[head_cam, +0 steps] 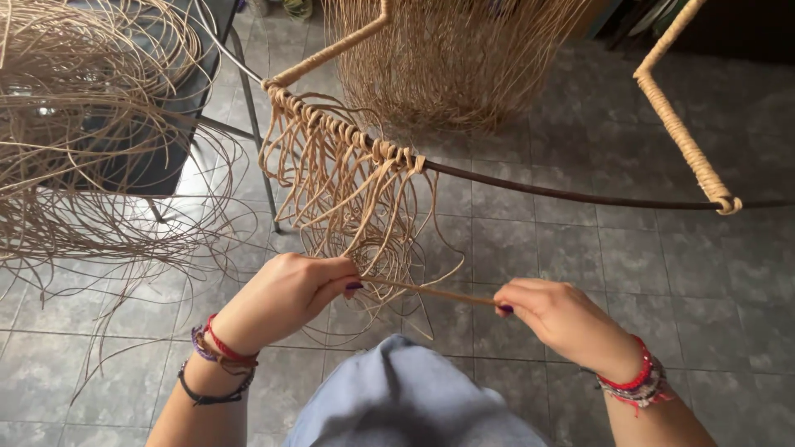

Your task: Weaving natural fiber strands onto a metal frame to create a decorative object

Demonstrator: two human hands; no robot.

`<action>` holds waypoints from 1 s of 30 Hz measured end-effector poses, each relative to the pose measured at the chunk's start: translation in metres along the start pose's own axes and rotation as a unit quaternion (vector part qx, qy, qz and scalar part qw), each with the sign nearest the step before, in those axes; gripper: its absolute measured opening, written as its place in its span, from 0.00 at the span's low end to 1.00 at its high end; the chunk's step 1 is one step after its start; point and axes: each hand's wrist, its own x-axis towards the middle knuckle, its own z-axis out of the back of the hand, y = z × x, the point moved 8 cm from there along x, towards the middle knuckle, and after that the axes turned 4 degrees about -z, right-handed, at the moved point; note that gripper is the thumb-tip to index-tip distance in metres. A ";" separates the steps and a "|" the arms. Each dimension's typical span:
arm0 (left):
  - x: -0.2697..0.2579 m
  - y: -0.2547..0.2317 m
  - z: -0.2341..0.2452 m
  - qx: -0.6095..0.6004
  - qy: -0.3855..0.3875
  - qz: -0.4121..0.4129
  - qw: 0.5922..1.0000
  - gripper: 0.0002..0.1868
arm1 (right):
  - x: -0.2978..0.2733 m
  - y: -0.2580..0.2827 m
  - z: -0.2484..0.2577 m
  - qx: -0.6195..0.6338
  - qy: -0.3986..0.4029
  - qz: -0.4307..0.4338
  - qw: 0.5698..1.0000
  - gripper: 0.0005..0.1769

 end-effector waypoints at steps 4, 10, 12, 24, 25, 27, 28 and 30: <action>0.004 -0.003 0.005 0.005 0.000 -0.010 1.000 0.12 | 0.002 -0.008 -0.007 -0.015 -0.011 -0.040 0.999 0.08; -0.002 -0.008 0.016 -0.002 -0.011 -0.001 1.000 0.12 | -0.013 0.007 0.005 -0.014 -0.109 0.043 0.993 0.08; -0.003 -0.015 0.022 -0.016 -0.017 -0.007 1.000 0.10 | -0.020 0.013 0.009 0.018 -0.121 0.091 0.988 0.08; 0.009 -0.092 0.042 -0.092 -0.117 -0.114 0.982 0.15 | -0.056 0.079 0.111 -0.048 -0.318 0.180 0.929 0.17; 0.012 -0.099 0.047 -0.085 -0.122 -0.120 0.982 0.15 | -0.051 0.086 0.118 -0.053 -0.326 0.185 0.926 0.17; 0.005 -0.123 0.068 -0.058 -0.252 -0.195 0.946 0.16 | -0.052 0.098 0.132 -0.075 -0.391 0.175 0.901 0.16; 0.010 -0.134 0.065 -0.056 -0.252 -0.202 0.945 0.16 | -0.043 0.106 0.138 -0.078 -0.397 0.174 0.898 0.16; -0.012 -0.145 0.086 -0.045 -0.510 -0.163 0.844 0.06 | -0.039 0.121 0.157 -0.076 -0.495 0.174 0.848 0.10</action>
